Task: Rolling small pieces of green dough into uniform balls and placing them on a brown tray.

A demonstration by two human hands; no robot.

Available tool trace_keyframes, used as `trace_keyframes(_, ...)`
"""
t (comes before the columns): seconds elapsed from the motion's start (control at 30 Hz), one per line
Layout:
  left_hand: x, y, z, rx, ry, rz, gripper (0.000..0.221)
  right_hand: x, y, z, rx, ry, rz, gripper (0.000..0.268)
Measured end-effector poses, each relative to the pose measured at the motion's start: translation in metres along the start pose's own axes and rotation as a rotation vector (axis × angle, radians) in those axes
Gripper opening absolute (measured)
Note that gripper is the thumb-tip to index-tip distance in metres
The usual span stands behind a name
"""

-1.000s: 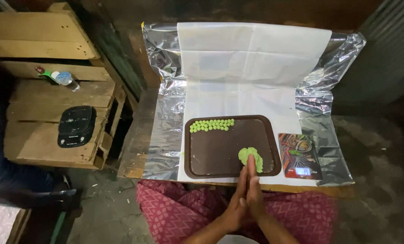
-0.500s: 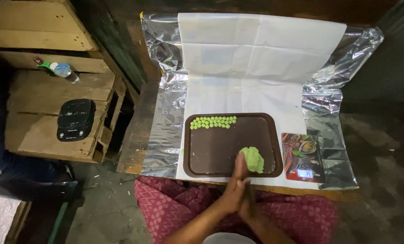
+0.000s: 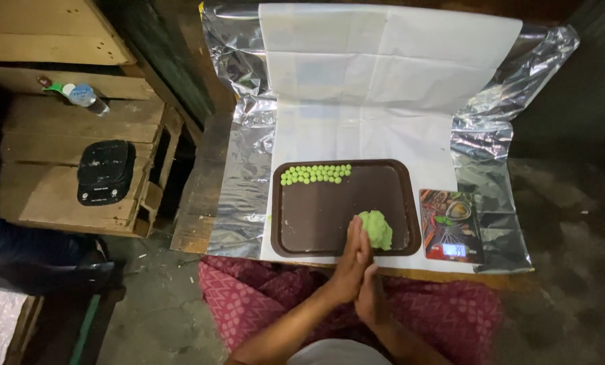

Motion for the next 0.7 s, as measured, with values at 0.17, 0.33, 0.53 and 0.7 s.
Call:
trace_keyframes(0.17,-0.016,-0.068,0.036,-0.22,0.022,-0.404,0.088,0.002,-0.026,-0.006,0.302,-0.1,0.256,0.065)
trace_keyframes(0.33,0.004,0.03,-0.006,-0.461,0.07,-0.295,0.076,-0.003,-0.027,0.025,0.381,-0.148,0.386,0.071)
trace_keyframes(0.53,-0.002,-0.038,0.003,-0.341,0.084,-0.46,0.083,-0.013,0.02,0.047,0.014,-0.097,0.272,0.071)
trace_keyframes(0.7,-0.006,-0.022,-0.004,-0.346,0.062,-0.522,0.083,0.004,0.049,0.024,0.206,-0.077,0.524,0.067)
Point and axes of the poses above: each hand's wrist, its own z-axis towards the middle knuckle, its own x-axis out of the palm, y = z × x, the point moved 10 cm from there along z, towards the middle knuckle, and after that the axes turned 9 degrees about -y, right-handed, at the moved point
